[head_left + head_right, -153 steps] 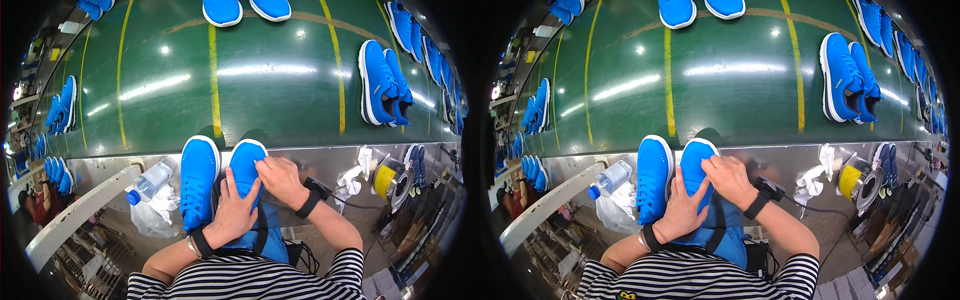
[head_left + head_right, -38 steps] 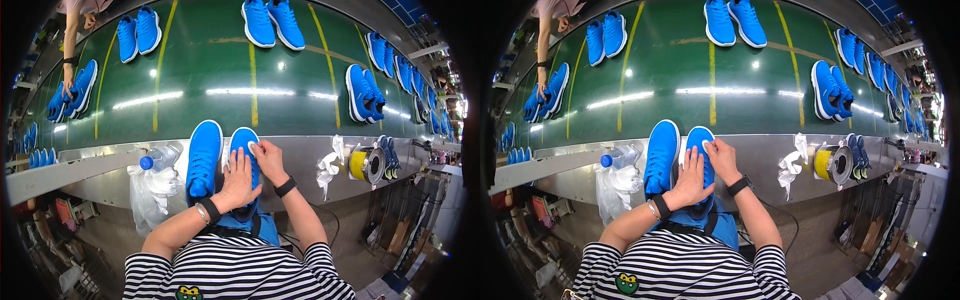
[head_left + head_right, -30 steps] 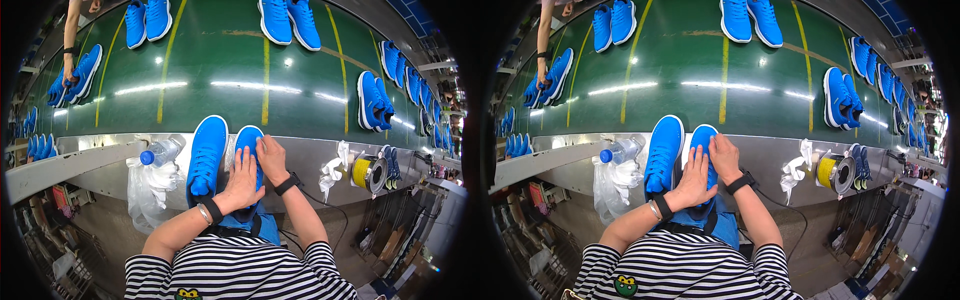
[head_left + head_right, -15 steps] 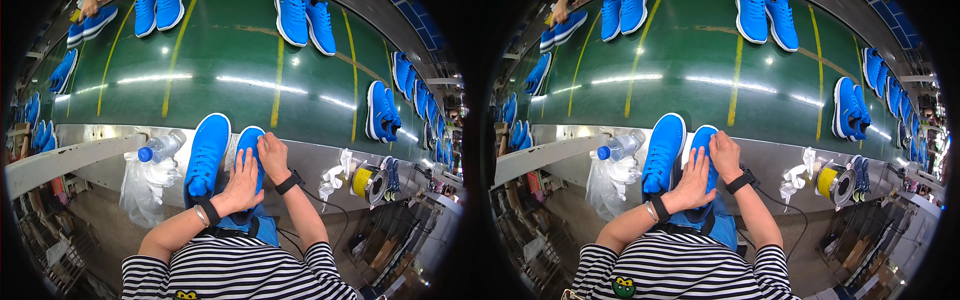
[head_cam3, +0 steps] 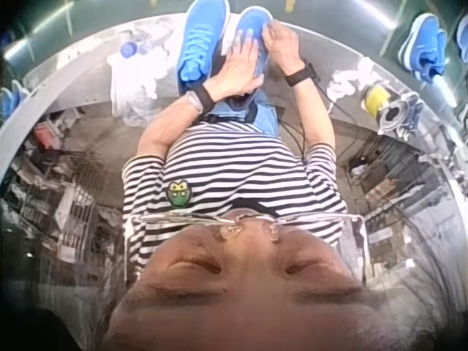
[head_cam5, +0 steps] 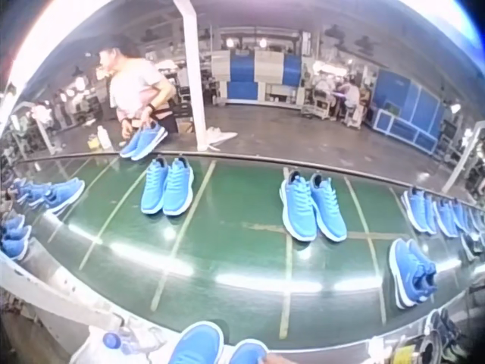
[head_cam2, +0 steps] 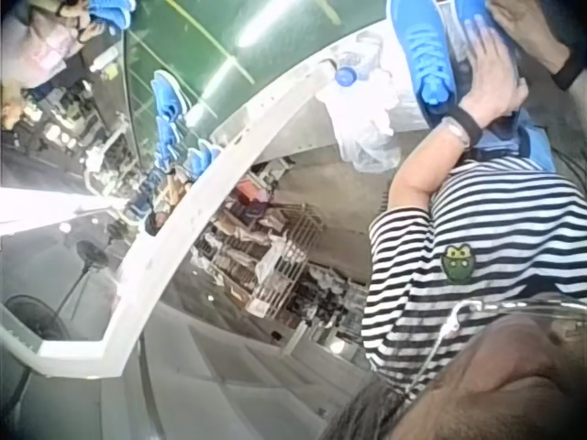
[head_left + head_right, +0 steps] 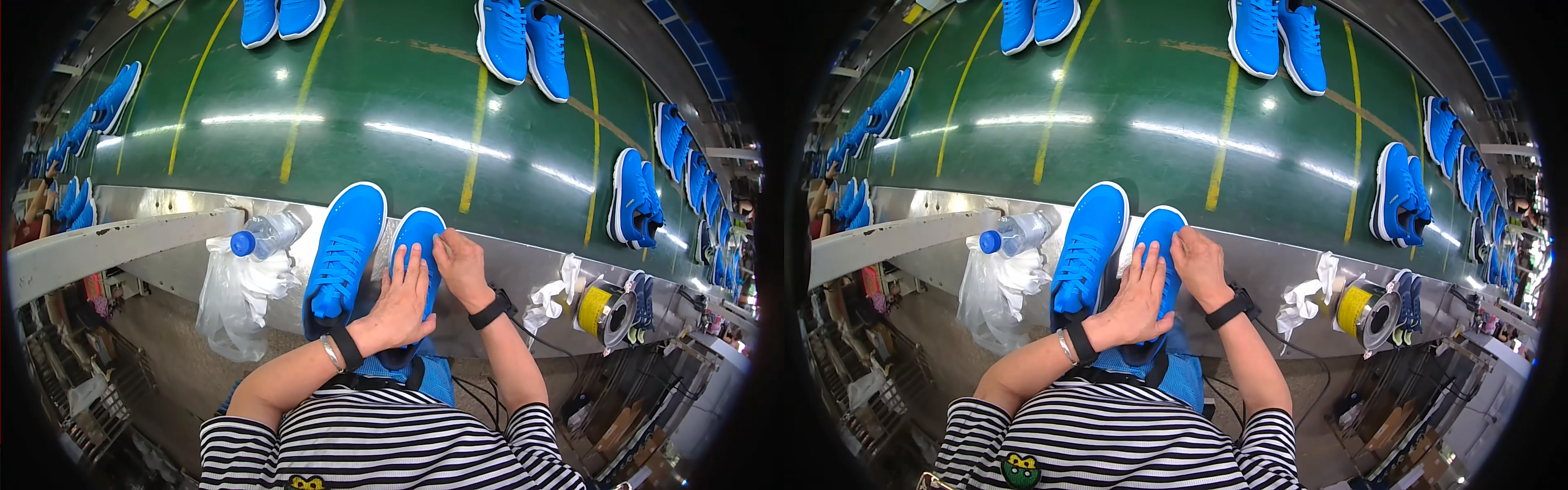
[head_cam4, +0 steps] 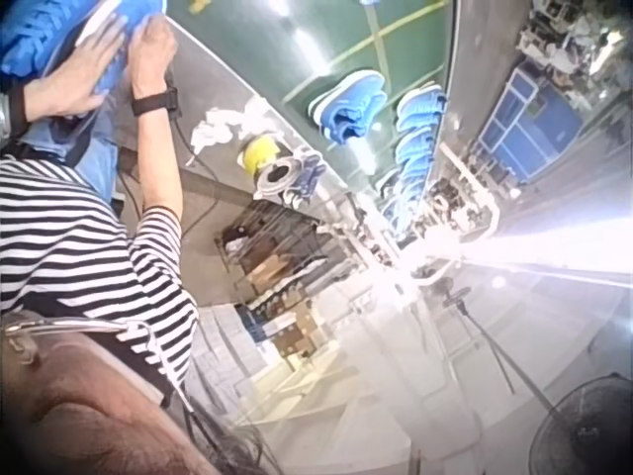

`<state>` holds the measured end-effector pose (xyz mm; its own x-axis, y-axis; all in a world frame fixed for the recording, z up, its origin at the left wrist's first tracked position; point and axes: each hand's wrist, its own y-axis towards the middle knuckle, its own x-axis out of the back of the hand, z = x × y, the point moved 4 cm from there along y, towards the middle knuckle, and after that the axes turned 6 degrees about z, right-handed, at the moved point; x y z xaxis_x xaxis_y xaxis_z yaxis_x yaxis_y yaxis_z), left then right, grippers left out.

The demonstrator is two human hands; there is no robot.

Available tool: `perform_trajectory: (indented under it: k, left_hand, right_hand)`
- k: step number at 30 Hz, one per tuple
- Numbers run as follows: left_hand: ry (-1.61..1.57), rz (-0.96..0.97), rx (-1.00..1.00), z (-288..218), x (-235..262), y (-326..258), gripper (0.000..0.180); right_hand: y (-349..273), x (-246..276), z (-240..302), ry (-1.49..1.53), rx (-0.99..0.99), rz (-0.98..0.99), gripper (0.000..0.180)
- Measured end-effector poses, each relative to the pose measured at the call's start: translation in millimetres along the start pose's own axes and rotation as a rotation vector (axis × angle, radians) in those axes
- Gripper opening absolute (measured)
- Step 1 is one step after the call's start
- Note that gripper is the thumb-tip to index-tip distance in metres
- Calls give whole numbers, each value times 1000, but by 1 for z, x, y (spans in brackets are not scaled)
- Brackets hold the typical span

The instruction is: The person wipes the surface of blue sneakers on a factory assembly line using a white cloth. They handle the shoes one by one, turning them over to clean the uppers and sides, then placing them back on the conveyor belt.

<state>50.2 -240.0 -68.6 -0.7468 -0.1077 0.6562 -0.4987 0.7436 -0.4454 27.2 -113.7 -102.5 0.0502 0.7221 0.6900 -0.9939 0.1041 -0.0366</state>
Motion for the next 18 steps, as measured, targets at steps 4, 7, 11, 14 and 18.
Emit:
perform_trajectory:
  k: [4, 7, 11, 14, 18]
  left_hand:
    - [1, -17, -22, -1, 1, 2, 80]
    - [2, -32, -13, 1, 0, 1, 81]
    - [-7, -4, -5, 1, 1, 2, 80]
    - [-6, -9, -9, 1, 0, 2, 80]
    - [3, -15, -9, 3, 0, 1, 77]
  right_hand:
    - [7, -4, 0, -3, -5, -72, 16]
    - [3, 0, 2, -60, 3, 37, 16]
    - [4, -4, 1, -36, -11, -29, 16]
    - [8, -7, 2, -13, 8, -111, 16]
    - [3, -2, 0, -22, -4, 41, 16]
